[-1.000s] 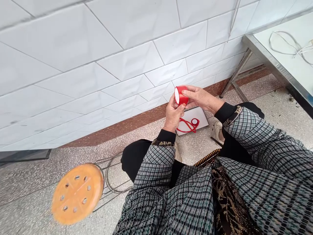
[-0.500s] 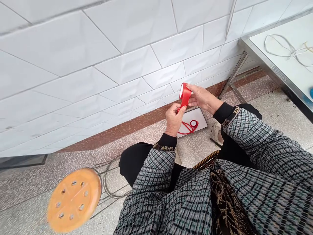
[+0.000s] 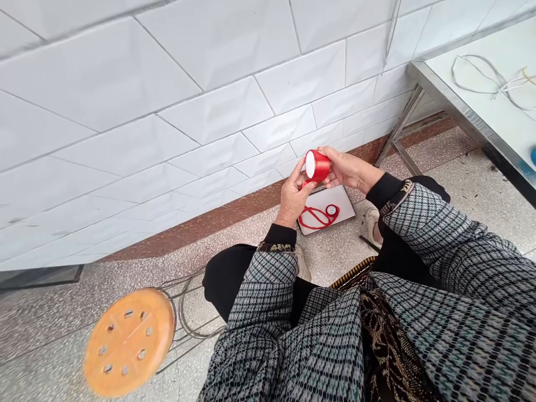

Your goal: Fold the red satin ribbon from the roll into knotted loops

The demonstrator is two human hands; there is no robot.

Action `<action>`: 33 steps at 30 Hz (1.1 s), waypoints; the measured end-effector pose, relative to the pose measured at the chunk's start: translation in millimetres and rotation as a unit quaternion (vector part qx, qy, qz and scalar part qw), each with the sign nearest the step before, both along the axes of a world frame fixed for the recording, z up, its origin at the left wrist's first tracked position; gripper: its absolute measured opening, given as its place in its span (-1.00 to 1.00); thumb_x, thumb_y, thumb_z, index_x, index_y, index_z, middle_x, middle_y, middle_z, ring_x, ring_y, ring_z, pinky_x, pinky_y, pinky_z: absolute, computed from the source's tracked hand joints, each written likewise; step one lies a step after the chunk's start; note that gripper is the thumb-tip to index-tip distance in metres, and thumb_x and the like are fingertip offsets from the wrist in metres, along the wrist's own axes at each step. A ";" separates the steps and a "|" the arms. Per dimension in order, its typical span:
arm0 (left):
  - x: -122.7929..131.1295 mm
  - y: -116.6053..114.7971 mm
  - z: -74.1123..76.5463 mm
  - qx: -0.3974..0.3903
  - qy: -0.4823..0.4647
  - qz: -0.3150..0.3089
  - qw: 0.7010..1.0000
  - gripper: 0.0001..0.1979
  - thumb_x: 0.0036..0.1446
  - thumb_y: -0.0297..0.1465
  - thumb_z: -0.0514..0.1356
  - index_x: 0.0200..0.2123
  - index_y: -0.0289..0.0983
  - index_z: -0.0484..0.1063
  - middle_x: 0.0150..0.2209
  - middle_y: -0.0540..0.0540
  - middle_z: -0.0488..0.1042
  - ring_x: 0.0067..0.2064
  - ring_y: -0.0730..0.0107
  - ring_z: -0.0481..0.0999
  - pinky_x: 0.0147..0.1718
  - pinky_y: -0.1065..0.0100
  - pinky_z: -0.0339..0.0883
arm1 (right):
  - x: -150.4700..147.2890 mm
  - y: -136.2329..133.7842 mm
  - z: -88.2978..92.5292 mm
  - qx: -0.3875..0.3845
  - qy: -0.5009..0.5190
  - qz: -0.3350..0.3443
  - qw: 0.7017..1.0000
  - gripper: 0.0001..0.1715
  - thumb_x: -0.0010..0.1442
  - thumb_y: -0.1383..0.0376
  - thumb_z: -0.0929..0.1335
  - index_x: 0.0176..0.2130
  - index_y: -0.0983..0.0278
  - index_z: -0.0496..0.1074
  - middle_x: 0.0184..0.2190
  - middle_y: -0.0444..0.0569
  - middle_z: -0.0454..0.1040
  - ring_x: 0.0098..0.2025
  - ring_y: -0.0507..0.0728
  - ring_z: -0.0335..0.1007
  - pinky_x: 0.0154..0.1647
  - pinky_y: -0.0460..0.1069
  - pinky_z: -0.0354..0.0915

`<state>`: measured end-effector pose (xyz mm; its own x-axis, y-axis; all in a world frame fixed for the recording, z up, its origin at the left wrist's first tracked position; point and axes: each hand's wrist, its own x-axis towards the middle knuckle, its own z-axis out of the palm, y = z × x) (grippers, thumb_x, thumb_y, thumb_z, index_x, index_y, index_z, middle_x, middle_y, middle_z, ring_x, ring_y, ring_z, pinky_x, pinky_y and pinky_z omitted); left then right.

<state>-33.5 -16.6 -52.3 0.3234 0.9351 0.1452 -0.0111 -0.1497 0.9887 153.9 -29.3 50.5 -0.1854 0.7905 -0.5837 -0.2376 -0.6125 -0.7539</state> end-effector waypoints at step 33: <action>-2.7 2.4 4.7 0.013 0.011 0.015 1.000 -0.24 0.06 -0.35 0.57 0.34 -0.12 0.49 -0.56 0.18 0.29 -0.53 0.50 0.29 -0.47 0.41 0.29 | 2.7 -4.8 -3.7 0.009 0.066 0.010 0.998 -0.50 0.52 -0.16 0.34 -0.19 0.20 0.44 -0.55 -0.11 0.53 -0.63 0.00 0.34 -0.59 -0.14 0.43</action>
